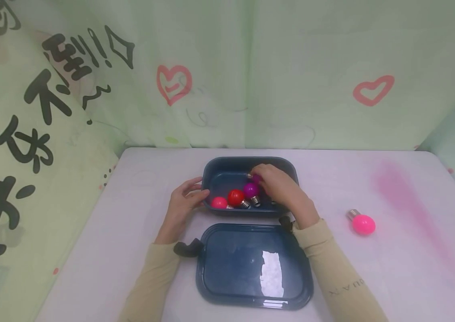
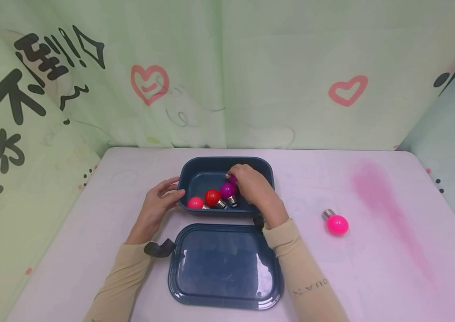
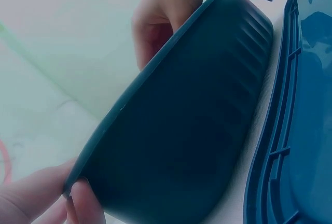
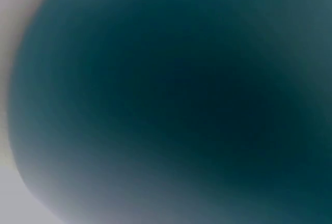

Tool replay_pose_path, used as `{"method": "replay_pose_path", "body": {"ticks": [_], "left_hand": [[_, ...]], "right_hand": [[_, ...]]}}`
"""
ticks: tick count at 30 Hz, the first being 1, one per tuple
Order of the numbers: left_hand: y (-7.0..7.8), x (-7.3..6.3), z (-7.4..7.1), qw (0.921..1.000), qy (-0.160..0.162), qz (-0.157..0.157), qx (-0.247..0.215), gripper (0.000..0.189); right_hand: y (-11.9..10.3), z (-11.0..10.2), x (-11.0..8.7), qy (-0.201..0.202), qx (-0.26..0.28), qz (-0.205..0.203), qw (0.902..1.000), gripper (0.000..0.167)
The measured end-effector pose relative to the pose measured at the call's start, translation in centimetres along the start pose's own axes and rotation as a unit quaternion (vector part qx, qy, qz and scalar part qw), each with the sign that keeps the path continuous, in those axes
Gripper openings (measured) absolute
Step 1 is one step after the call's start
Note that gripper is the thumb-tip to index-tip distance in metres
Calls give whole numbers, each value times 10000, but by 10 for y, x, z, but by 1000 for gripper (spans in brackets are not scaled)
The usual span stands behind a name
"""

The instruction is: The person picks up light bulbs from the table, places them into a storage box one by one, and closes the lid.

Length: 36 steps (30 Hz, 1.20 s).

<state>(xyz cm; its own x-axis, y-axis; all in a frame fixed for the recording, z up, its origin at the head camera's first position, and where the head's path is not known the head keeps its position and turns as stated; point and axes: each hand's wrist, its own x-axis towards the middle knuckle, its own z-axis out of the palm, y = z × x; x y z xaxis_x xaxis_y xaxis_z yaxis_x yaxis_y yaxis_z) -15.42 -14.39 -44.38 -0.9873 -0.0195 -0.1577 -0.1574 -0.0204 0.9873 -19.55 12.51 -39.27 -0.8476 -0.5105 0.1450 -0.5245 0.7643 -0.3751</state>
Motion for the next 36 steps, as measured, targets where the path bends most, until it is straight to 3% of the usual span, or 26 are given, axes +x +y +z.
{"method": "replay_pose_path", "body": {"ticks": [9,21,36], "left_hand": [[-1,0,2,10000,-58,7,1,50],[1,-3,2,10000,-32,-5,-11,49],[2,-2,1,9998,1,-82,153,51]], "right_hand": [[3,1,-4,68,-72,0,10000,34],[4,-10,-13,295,-291,-328,9986,34],[7,-26,-32,240,-334,-221,9989,37]]}}
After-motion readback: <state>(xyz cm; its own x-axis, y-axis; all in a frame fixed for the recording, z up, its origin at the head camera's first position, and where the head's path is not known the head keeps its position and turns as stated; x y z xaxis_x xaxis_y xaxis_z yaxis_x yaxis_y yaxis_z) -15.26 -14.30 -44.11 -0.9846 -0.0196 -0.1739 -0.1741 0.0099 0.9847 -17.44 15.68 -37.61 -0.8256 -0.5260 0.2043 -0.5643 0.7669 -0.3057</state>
